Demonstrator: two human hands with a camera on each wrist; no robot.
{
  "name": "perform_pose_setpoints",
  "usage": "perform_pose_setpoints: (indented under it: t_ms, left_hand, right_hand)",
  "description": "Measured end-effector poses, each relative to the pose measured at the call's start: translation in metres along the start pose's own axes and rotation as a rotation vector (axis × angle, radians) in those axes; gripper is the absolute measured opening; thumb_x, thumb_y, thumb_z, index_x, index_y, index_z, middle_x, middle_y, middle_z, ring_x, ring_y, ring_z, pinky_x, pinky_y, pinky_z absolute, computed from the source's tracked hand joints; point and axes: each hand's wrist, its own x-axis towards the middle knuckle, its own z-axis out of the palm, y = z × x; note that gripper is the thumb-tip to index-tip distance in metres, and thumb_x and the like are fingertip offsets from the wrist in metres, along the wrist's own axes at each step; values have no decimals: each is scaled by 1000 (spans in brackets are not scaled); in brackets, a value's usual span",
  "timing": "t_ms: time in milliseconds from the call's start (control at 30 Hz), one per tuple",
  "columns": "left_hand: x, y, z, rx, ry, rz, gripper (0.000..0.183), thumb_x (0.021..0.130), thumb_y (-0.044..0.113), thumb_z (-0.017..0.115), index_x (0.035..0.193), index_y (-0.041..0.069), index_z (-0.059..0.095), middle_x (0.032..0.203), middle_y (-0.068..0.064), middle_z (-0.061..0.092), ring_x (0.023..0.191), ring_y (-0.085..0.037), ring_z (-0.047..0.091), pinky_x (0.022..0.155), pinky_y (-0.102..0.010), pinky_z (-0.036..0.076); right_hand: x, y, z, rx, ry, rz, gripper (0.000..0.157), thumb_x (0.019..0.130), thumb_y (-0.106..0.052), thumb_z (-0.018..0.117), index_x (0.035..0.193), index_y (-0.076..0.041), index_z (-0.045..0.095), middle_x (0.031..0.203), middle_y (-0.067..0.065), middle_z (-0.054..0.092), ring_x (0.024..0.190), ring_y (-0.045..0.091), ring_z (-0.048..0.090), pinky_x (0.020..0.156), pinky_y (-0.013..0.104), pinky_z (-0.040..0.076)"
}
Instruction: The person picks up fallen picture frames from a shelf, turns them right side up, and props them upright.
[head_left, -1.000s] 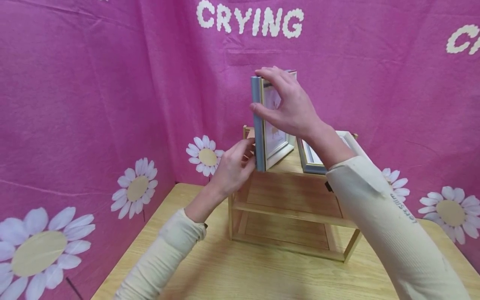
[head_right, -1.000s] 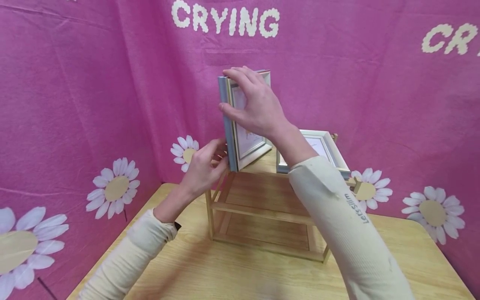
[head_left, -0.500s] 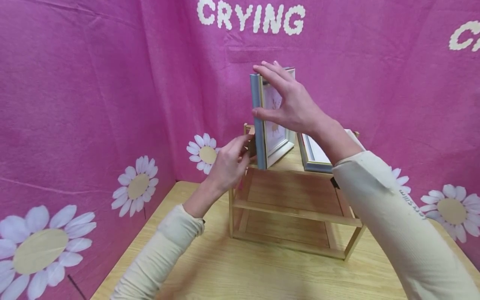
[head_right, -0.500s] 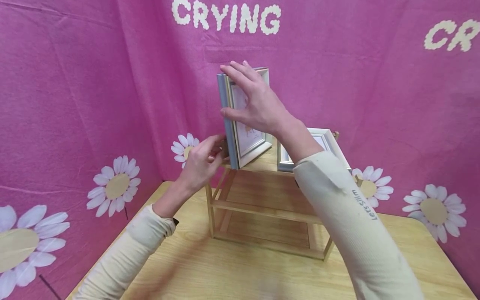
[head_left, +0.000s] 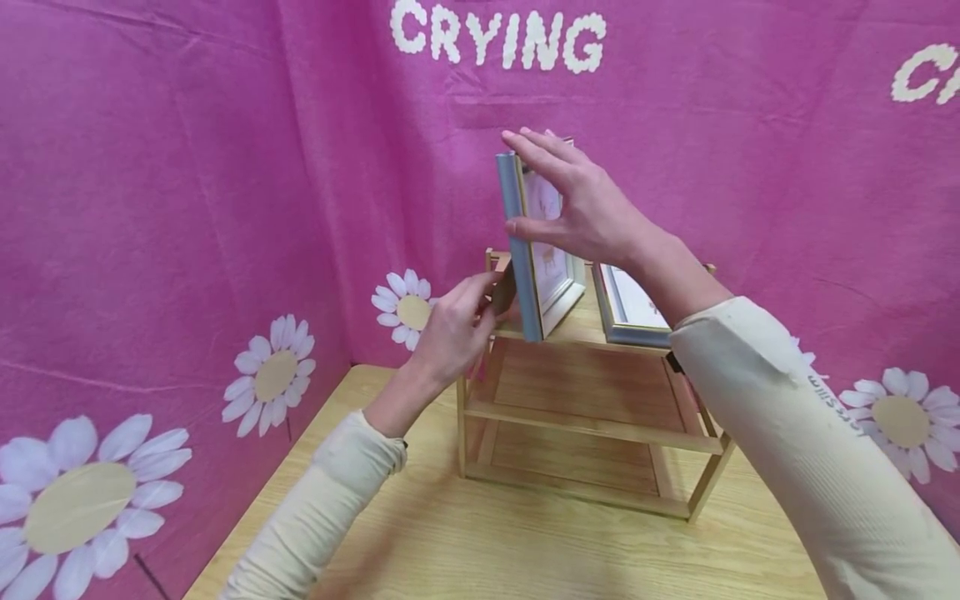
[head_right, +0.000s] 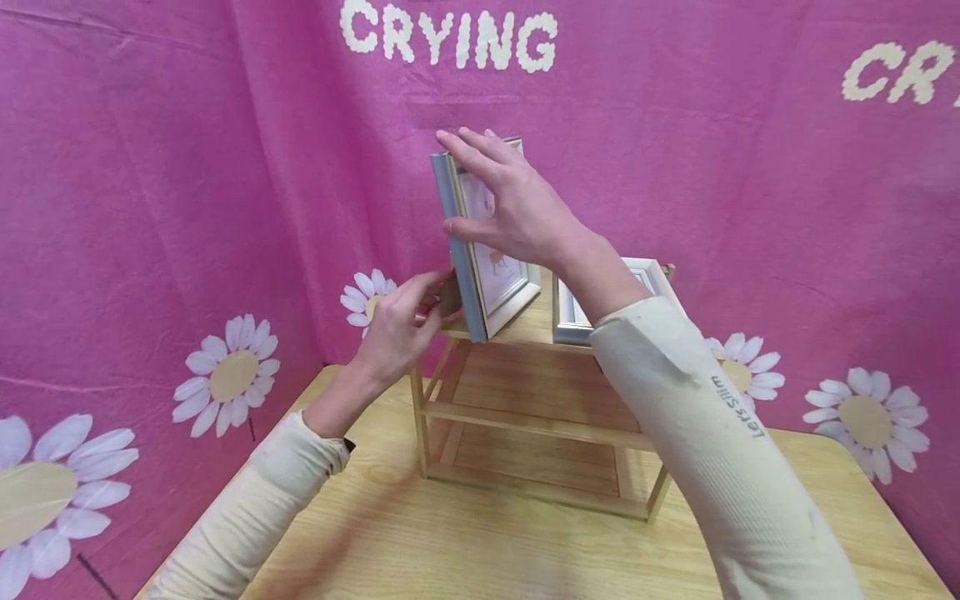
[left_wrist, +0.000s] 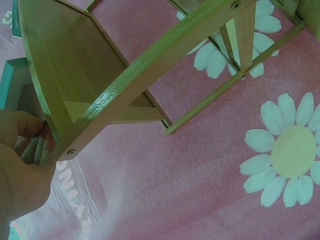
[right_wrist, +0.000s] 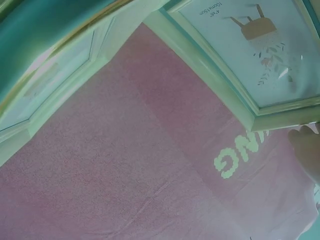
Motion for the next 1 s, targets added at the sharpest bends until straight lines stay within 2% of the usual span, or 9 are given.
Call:
perform_pose_setpoints:
  t_ms: [200, 433, 600, 833, 1000]
  left_hand:
    - [-4, -2, -1, 26, 27, 11, 32, 87, -11, 63, 120, -10, 60, 108, -23, 67, 89, -30, 71, 77, -28, 60]
    - [-7, -5, 1, 58, 74, 60, 30, 84, -13, 62, 114, -9, 62, 102, -22, 69, 86, -30, 72, 75, -31, 61]
    - [-7, -6, 2, 69, 74, 66, 31, 84, -13, 60, 115, -9, 62, 101, -22, 69, 85, -30, 72, 74, -32, 61]
    - [-7, -2, 3, 98, 62, 61, 31, 85, -11, 61, 116, -8, 62, 99, -21, 68, 85, -29, 71, 74, -33, 61]
    - [-7, -2, 5, 118, 56, 64, 32, 85, -11, 61, 117, -8, 62, 97, -20, 68, 85, -28, 69, 75, -33, 60]
  right_hand:
    - [1, -2, -2, 0, -54, -5, 85, 85, -21, 79, 156, -16, 33, 163, 8, 25, 150, 22, 20, 124, 39, 11]
    - [1, -6, -5, 10, -104, -28, 82, 86, -17, 78, 155, -11, 34, 161, 12, 27, 150, 23, 21, 123, 40, 14]
    - [1, -9, -9, 17, -124, -25, 77, 87, -15, 76, 153, -11, 37, 161, 14, 29, 150, 25, 22, 123, 41, 15]
    - [-3, -10, -13, 38, -134, 23, 73, 88, -10, 74, 152, -12, 39, 161, 11, 29, 150, 22, 22, 123, 36, 16]
    - [-5, -8, -13, 39, -141, 49, 71, 89, -8, 72, 152, -14, 39, 162, 11, 26, 148, 26, 26, 123, 38, 19]
